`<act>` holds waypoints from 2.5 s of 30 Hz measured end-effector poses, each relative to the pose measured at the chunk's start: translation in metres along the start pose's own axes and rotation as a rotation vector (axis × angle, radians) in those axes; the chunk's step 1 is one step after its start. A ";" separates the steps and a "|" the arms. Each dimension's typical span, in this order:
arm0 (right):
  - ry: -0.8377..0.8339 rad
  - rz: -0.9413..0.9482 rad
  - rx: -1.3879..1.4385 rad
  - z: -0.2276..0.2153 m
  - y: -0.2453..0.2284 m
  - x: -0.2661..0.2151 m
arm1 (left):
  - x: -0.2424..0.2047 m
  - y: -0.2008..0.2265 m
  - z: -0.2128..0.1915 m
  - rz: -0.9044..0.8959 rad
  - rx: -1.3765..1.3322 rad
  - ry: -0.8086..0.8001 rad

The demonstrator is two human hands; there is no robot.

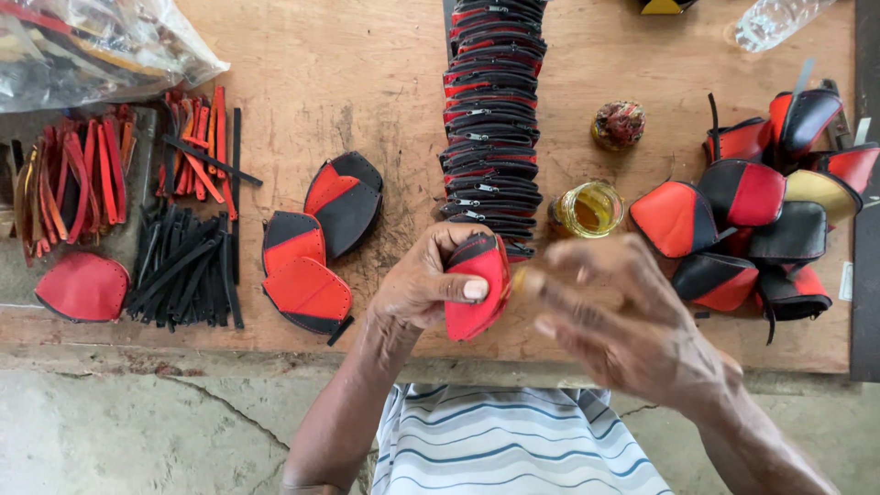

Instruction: The person applies a yellow substance from a small jar to the edges of red and black leather pouches using a small applicator. They handle each pouch one at a time, turning it to coat different edges, and place the treated pouches into a growing stack on the table.

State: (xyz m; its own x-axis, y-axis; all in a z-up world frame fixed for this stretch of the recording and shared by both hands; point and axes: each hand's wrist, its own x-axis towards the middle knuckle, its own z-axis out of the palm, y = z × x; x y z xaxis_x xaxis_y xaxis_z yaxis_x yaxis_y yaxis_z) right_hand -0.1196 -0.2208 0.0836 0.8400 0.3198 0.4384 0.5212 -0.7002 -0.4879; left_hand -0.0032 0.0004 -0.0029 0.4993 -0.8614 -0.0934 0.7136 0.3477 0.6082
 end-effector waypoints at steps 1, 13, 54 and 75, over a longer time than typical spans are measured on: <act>0.031 0.007 -0.081 0.001 0.001 -0.003 | -0.001 -0.002 0.000 0.006 -0.004 0.010; -0.037 -0.131 0.026 0.001 -0.009 -0.002 | -0.004 0.001 -0.005 0.009 0.025 0.000; -0.599 0.377 -0.459 -0.023 0.070 0.036 | -0.012 -0.004 0.035 0.044 -0.178 0.095; 0.314 0.373 0.395 -0.057 0.011 -0.034 | -0.001 -0.017 0.029 0.033 -0.073 0.085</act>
State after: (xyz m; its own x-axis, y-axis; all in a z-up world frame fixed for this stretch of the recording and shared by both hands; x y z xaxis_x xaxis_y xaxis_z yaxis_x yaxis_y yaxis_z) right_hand -0.1510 -0.2759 0.1062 0.9229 -0.1454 0.3564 0.2684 -0.4208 -0.8666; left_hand -0.0299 -0.0158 0.0094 0.5609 -0.8156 -0.1422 0.7280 0.4042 0.5537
